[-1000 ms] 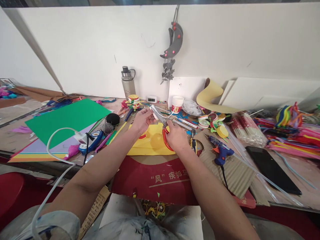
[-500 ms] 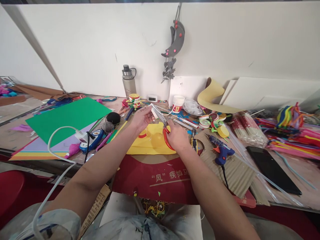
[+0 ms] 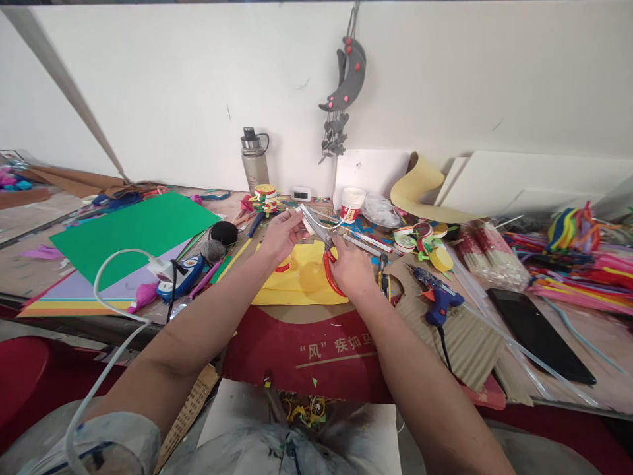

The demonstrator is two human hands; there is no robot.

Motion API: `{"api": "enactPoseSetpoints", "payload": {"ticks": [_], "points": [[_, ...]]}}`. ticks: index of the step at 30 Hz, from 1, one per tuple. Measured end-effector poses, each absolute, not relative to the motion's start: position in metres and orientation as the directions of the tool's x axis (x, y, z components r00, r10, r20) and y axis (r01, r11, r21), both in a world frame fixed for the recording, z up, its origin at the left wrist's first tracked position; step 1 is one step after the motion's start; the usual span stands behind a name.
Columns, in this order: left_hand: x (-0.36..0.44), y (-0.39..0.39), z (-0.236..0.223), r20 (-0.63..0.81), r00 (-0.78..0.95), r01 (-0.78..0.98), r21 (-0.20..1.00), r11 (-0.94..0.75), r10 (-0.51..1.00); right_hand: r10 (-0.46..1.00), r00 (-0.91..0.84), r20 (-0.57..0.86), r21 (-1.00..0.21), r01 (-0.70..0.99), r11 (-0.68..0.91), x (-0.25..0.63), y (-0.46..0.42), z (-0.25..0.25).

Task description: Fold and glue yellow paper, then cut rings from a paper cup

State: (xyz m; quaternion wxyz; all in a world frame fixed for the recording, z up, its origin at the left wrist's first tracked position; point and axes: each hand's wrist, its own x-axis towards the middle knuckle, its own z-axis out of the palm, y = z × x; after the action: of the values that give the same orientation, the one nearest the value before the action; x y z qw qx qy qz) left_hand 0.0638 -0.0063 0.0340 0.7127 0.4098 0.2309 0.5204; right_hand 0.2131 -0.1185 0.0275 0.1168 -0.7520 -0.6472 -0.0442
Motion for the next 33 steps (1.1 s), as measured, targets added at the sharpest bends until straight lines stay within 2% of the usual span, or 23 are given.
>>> {"api": "enactPoseSetpoints", "payload": {"ticks": [4,12,21,33], "points": [[0.063,-0.0064,0.0342,0.103,0.347,-0.548,0.829,0.112,0.932,0.968,0.156,0.198,-0.131,0.983,-0.131,0.2122,-0.1194,0.0288],[0.0618,-0.0043,0.0397,-0.002,0.358,-0.578,0.785,0.223,0.934,0.974,0.14,0.181,-0.136,0.984,-0.116,0.2125,-0.118,0.0281],[0.0669,-0.0098,0.0341,0.057,0.353,-0.528,0.836,0.148,0.934,0.961,0.125,0.247,-0.155,0.984,-0.088,0.213,-0.1176,0.0241],[0.0645,-0.009,0.033,0.085,0.354,-0.541,0.831,0.13,0.931,0.97,0.147,0.192,-0.105,0.986,-0.128,0.2087,-0.1208,0.0291]]}}
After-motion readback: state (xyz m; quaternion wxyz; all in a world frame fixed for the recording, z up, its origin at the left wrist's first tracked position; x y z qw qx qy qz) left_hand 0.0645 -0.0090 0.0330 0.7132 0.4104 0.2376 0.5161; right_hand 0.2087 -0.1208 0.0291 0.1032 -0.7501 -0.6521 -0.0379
